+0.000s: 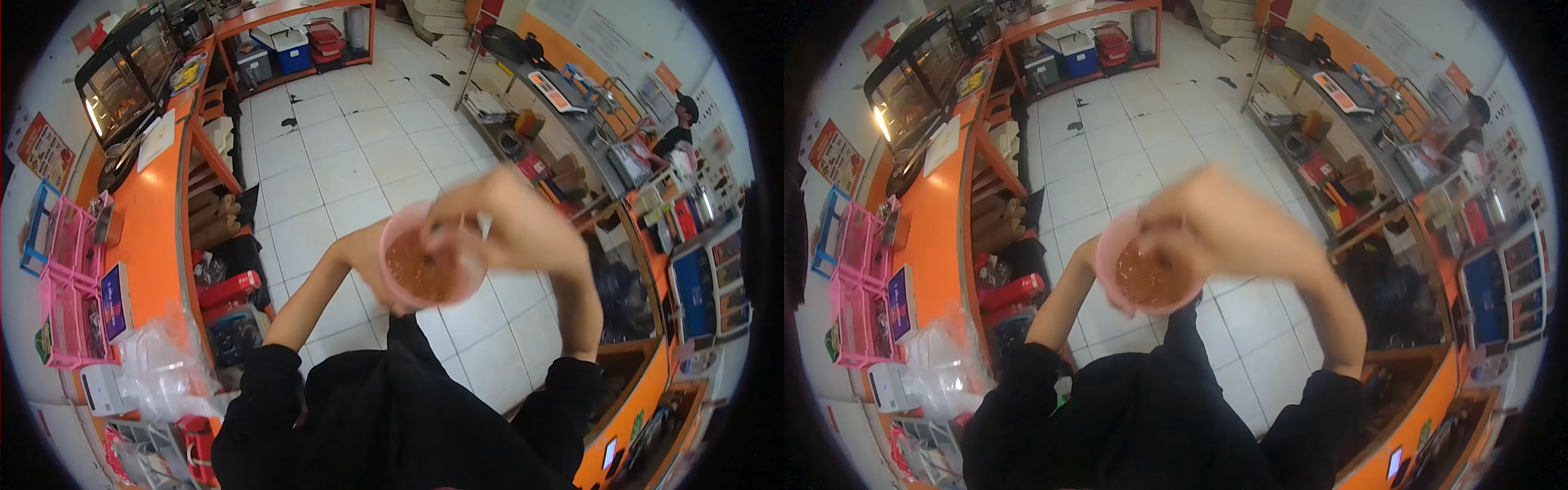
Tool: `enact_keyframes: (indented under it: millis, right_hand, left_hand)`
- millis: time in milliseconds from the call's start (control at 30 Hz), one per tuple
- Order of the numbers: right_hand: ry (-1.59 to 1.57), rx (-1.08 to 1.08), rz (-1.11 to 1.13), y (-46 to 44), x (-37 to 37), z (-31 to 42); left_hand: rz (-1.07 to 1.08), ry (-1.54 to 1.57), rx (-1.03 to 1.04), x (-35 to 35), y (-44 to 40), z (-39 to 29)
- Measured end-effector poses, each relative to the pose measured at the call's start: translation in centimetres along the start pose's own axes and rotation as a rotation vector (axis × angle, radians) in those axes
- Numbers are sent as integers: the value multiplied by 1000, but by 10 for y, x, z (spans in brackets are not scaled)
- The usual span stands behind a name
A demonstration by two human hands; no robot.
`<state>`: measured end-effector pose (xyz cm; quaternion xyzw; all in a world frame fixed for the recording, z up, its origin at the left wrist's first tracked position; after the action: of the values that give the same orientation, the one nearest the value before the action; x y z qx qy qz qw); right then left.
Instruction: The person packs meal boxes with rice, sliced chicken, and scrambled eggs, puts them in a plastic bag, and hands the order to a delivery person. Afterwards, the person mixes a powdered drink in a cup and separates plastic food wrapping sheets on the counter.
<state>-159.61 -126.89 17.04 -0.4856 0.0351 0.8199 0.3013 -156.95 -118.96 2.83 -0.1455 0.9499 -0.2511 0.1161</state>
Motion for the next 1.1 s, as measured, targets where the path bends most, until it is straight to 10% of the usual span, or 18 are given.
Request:
enact_keyframes:
  millis: [333, 933, 1100]
  right_hand:
    - [-432, -496, -299, -58, -89, -153]
    - [-693, -667, 195, -381, -179, -478]
    - [-573, -882, -291, -459, -214, -529]
  left_hand:
    - [269, 304, -127, -155, -47, 118]
    - [-4, 226, -39, -589, -97, 209]
    - [-344, 6, 26, -706, -102, 150]
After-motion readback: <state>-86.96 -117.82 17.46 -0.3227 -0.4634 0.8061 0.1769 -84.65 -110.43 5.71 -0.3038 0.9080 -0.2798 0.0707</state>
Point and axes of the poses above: each hand's wrist, its own y-axis away from the middle knuckle, its own x-axis out of the palm, z = x × y, the point moved 6 cm from there along -y, towards the middle knuckle, and after that the axes turned 3 degrees about z, right-handed, at the moved point
